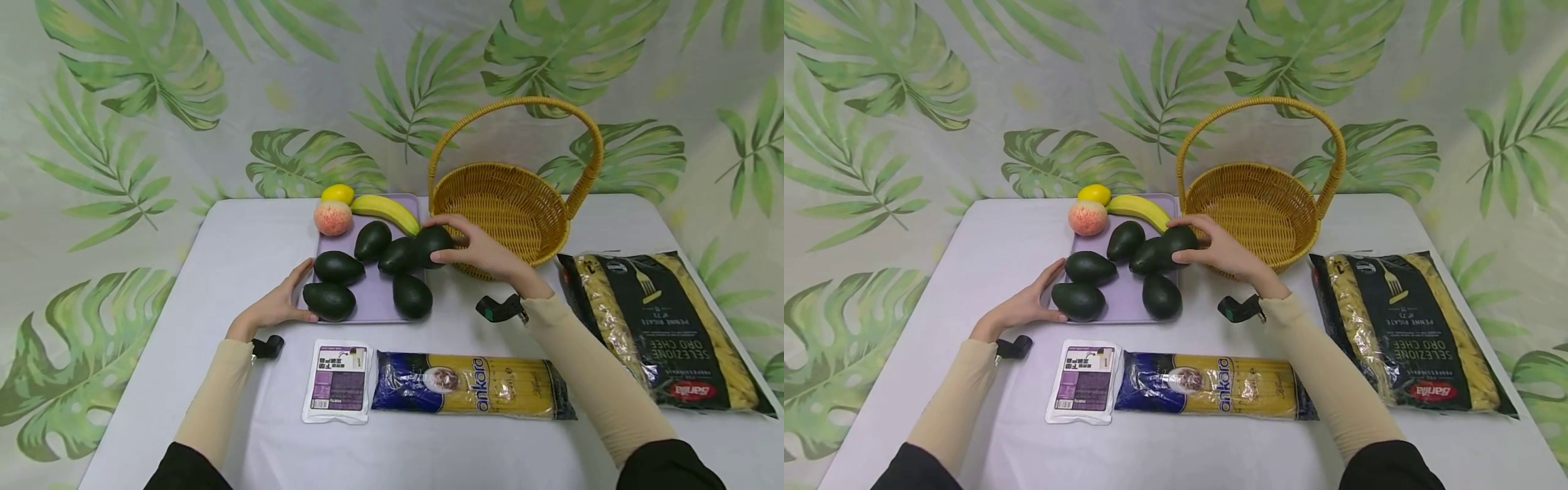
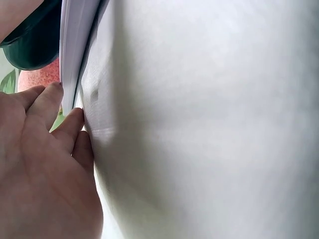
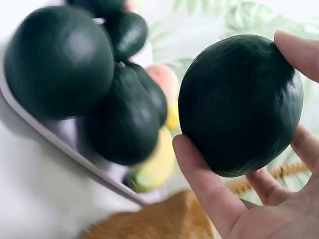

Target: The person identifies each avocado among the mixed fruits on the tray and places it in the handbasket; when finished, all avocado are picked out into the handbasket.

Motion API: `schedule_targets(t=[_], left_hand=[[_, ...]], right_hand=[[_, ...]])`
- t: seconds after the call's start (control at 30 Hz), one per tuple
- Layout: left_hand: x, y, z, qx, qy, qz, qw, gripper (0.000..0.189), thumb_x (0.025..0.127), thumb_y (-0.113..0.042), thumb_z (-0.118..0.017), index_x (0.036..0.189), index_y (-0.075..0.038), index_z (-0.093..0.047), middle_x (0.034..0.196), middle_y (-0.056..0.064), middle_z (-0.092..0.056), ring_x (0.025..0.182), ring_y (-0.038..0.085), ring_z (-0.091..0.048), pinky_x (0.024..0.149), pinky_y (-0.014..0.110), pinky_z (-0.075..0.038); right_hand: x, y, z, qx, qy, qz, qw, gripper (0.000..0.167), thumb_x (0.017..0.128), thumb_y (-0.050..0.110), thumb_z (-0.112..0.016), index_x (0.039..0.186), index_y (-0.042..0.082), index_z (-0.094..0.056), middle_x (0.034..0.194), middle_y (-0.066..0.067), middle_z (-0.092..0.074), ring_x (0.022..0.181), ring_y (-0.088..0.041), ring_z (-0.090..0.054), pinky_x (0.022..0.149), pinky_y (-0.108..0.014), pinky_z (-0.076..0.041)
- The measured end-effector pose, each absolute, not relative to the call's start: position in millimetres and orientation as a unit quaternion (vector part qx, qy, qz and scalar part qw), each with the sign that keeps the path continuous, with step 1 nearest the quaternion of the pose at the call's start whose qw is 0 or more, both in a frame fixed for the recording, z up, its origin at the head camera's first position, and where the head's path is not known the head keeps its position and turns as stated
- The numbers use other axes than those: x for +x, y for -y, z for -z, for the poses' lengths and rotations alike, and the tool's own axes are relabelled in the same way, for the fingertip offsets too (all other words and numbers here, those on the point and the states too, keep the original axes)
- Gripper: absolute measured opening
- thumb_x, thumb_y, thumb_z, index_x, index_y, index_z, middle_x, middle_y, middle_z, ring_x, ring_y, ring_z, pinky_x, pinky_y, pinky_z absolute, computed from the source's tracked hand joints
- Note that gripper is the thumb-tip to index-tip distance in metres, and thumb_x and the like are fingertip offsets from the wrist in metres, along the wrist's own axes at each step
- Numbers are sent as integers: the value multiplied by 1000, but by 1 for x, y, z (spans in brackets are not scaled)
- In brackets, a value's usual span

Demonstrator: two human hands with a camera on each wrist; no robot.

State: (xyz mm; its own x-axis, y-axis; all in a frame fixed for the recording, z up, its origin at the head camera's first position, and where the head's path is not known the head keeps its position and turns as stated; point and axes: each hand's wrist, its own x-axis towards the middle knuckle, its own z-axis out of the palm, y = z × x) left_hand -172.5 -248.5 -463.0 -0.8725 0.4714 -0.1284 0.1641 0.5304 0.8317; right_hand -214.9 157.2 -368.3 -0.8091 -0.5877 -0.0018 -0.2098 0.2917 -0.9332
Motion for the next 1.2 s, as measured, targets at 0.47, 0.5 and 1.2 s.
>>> schedule_targets(t=[0.47,0.5,1.2], left_hand=[[-174,253,465,194,-859,-438,179,117,73,-17,-85,154,-10,-1,159,12,-4,144,28,1,114,52,-4],[-174,252,465,195,-859,-438,179,117,73,-17,-85,154,-10,-1,159,12,-5,144,27,1,114,51,-4],[-176,253,467,196,-861,-437,173,118,72,-17,-86,154,-9,-2,159,13,-6,144,28,-1,115,50,-4]], right_hand=[[-264,-208,353,-165,-750,609,195,56,90,11,-66,141,15,-44,147,0,-30,112,-23,-53,95,-36,-43],[-268,-210,352,-161,-743,618,200,56,90,9,-65,142,14,-44,148,0,-28,113,-23,-52,94,-34,-44],[-333,-211,381,-83,-772,591,219,60,92,3,-60,147,6,-35,156,-9,-15,133,-32,-30,107,-52,-29]])
